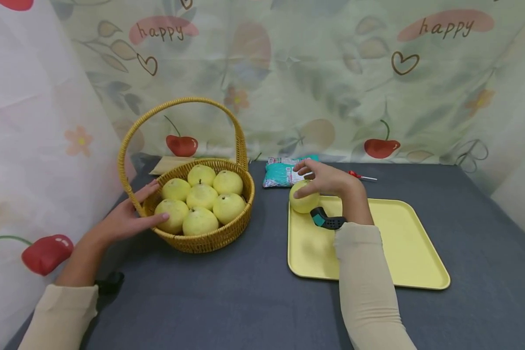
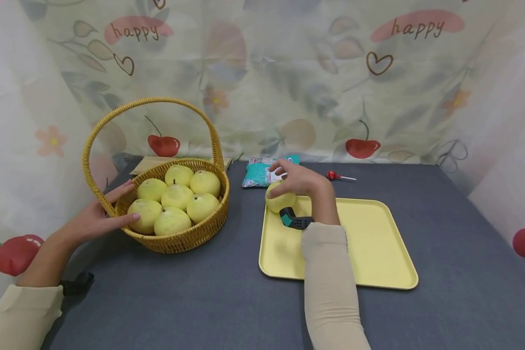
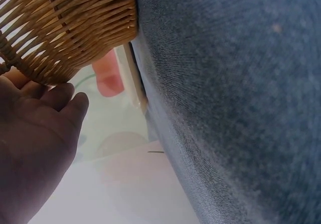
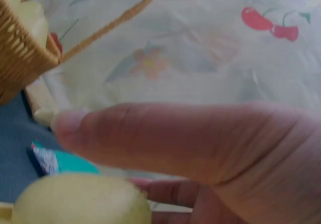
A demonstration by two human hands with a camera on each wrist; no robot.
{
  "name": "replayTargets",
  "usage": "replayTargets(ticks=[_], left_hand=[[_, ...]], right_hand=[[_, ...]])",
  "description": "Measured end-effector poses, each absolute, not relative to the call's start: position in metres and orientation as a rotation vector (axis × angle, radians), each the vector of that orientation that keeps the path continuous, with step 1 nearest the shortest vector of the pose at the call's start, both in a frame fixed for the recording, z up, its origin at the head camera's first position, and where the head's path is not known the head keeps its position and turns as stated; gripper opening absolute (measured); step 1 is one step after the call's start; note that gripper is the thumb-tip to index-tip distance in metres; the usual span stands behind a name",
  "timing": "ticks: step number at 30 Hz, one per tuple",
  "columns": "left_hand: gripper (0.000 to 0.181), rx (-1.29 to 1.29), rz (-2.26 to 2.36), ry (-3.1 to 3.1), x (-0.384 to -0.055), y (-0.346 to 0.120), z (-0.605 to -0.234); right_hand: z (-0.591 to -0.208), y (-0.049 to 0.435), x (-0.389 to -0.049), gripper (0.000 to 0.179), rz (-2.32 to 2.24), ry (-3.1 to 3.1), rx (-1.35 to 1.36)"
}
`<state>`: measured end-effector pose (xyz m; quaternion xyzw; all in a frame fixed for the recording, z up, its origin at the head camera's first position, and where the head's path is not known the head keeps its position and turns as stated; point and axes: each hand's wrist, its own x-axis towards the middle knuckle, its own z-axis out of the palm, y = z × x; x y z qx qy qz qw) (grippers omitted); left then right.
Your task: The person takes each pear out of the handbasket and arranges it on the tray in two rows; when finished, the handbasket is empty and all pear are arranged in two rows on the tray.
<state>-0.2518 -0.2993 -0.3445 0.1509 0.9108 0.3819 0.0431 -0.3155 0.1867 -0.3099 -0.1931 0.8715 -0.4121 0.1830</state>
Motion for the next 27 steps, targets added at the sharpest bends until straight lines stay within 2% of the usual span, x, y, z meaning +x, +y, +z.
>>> replayTargets(ticks=[6, 16, 27], left_hand=[[0.094, 0.473, 1.177, 2.785, -0.253, -0.299, -0.345], [0.094, 0.462, 1.178, 2.790, -0.254, -0.300, -0.346], [0.095, 0.458, 1.161, 2.778, -0.252, -0.299, -0.343]], right_hand=[[-0.299, 0.171, -0.312, 0.066, -1.283, 2.448, -0.680], [-0.297, 0.135, -0.309, 0.055, -1.181, 2.567, -0.845], [-0.300, 0.080, -0.301, 0.055, -0.938, 2.655, -0.993]])
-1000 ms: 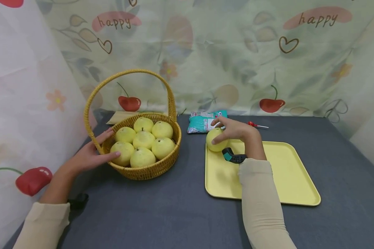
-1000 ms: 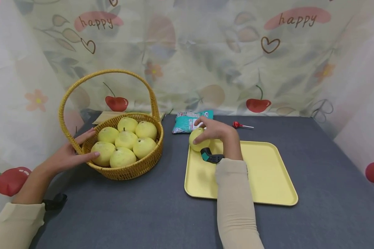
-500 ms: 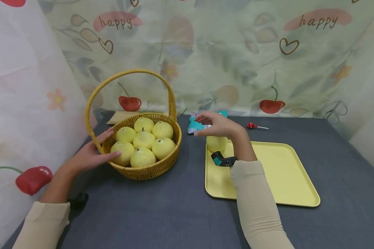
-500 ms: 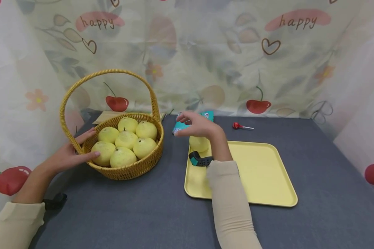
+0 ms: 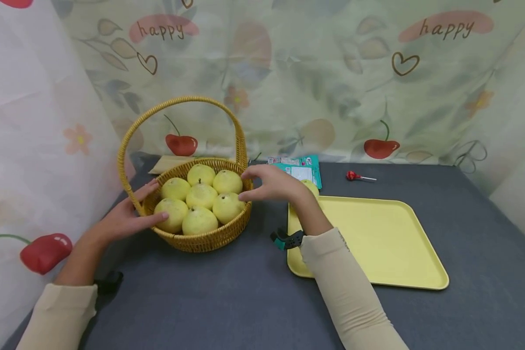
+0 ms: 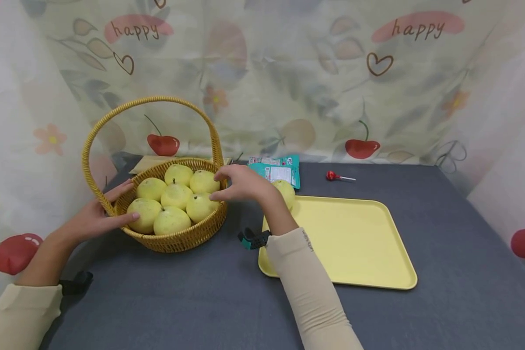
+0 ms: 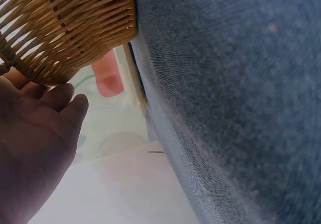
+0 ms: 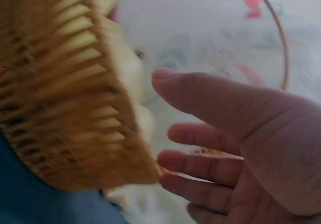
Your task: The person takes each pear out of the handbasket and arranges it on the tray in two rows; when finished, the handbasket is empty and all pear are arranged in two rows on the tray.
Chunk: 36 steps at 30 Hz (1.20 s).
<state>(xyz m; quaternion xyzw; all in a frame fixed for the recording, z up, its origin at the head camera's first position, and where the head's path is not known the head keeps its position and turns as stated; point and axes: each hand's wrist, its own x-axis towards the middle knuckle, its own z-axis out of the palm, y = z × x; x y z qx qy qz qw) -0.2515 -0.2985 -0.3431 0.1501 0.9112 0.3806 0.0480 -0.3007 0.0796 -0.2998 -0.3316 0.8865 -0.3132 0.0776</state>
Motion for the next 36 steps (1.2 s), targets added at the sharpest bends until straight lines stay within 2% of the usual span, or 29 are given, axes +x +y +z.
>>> replayTargets(ticks=[13, 19, 28, 36], left_hand=[[0.095, 0.444, 1.154, 2.787, -0.251, -0.301, -0.344], [0.094, 0.445, 1.152, 2.785, -0.250, -0.301, -0.343], [0.094, 0.444, 1.158, 2.783, -0.250, -0.299, -0.341], [0.094, 0.438, 1.162, 2.789, -0.250, -0.298, -0.344]], right_hand=[[-0.312, 0.039, -0.288, 0.056, -0.692, 2.736, -1.043], [-0.316, 0.032, -0.287, 0.043, -0.561, 2.774, -1.006], [-0.318, 0.028, -0.290, 0.046, -0.519, 2.792, -0.970], [-0.321, 0.030, -0.290, 0.038, -0.566, 2.815, -1.029]])
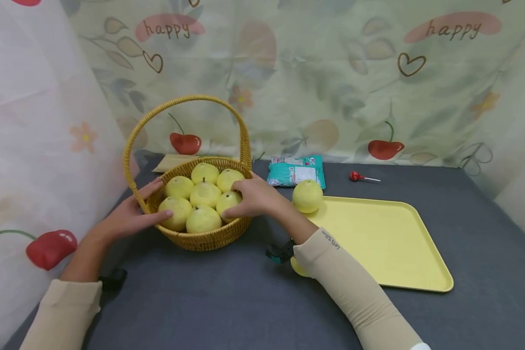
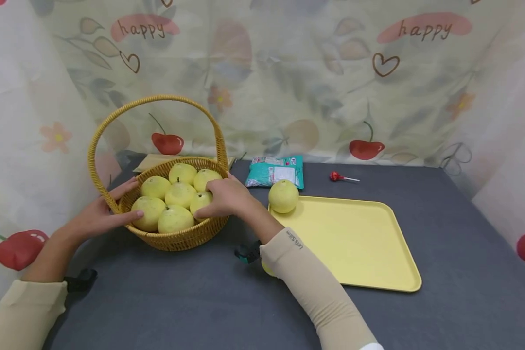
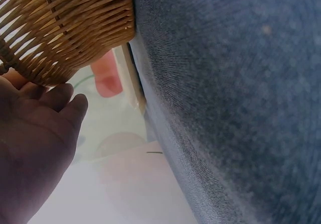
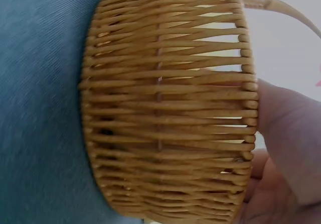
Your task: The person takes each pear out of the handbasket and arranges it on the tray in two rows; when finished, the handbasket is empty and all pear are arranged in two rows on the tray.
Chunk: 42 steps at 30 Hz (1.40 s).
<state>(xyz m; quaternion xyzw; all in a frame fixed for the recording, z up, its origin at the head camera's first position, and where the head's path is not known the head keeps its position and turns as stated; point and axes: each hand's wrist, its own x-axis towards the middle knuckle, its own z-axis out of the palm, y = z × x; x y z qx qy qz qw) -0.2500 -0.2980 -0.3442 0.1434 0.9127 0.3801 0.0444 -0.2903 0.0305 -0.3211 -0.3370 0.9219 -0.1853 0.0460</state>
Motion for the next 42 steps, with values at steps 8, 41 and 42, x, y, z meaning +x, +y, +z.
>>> replayTargets(ticks=[8, 41, 42], left_hand=[[0.094, 0.441, 1.165, 2.792, -0.250, -0.299, -0.346], [0.093, 0.453, 1.185, 2.788, -0.250, -0.300, -0.345], [0.093, 0.454, 1.186, 2.788, -0.249, -0.300, -0.345]], right_hand=[[-0.320, 0.032, -0.291, 0.038, -0.593, 2.802, -1.060], [-0.294, 0.052, -0.276, 0.063, -1.002, 2.739, -0.880], [-0.293, 0.053, -0.275, 0.065, -1.032, 2.733, -0.871]])
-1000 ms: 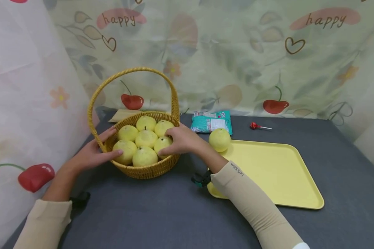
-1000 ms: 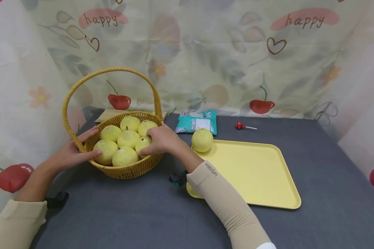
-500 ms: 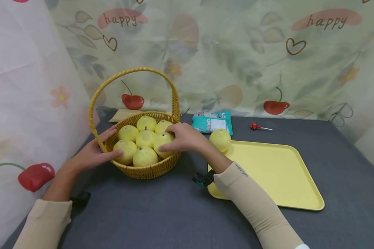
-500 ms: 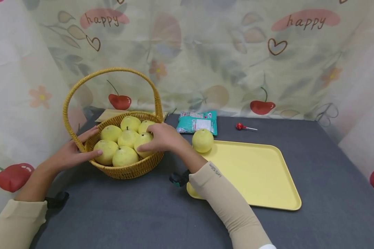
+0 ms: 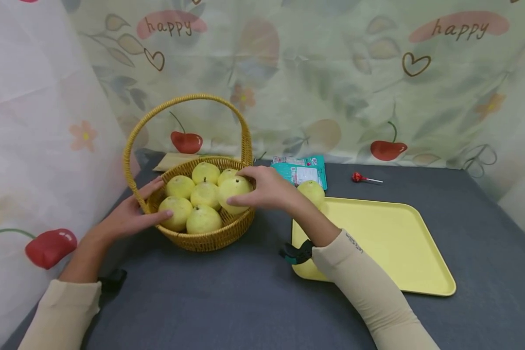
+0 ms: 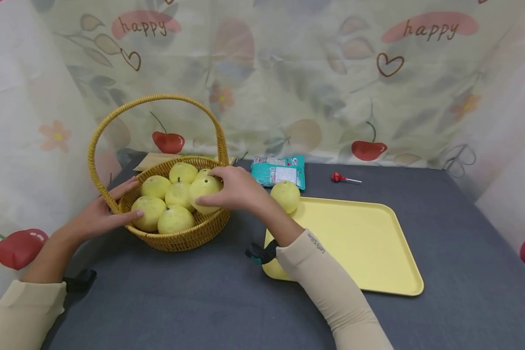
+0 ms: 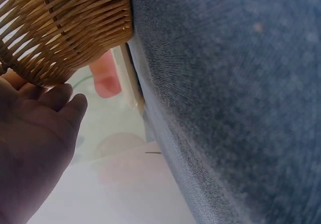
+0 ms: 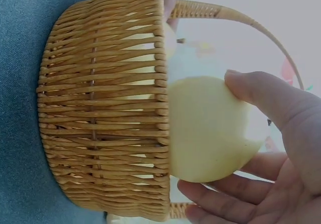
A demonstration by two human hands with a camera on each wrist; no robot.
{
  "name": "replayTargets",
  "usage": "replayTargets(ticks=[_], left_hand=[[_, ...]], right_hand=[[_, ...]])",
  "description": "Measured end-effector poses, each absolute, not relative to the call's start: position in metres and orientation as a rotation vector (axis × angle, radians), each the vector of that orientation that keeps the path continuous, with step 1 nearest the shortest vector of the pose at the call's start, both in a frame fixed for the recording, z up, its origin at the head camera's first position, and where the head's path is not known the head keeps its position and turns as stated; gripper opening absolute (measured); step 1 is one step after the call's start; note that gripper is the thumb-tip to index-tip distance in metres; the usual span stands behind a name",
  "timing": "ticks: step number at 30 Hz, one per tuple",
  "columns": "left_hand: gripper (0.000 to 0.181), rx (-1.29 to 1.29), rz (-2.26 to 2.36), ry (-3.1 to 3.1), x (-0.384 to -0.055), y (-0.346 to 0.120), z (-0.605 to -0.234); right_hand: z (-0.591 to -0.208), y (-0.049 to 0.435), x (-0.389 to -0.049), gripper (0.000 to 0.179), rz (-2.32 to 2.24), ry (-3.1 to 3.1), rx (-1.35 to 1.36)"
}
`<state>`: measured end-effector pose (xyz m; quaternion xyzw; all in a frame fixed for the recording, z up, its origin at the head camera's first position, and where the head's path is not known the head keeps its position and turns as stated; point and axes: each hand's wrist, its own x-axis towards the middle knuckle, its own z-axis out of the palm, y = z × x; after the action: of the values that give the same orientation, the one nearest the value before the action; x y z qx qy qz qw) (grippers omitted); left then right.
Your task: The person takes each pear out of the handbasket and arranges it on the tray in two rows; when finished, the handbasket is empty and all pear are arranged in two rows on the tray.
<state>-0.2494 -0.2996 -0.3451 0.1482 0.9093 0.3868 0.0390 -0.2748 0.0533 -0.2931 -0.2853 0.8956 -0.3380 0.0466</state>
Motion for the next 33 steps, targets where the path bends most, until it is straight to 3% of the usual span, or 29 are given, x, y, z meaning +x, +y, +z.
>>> replayTargets(ticks=[15, 33], left_hand=[[0.093, 0.461, 1.196, 2.779, -0.250, -0.299, -0.345], [0.092, 0.460, 1.210, 2.782, -0.250, -0.300, -0.346]], right_hand=[[-0.293, 0.087, -0.267, 0.059, -1.614, 2.537, -0.712], [-0.268, 0.166, -0.263, 0.054, -1.629, 2.614, -0.524]])
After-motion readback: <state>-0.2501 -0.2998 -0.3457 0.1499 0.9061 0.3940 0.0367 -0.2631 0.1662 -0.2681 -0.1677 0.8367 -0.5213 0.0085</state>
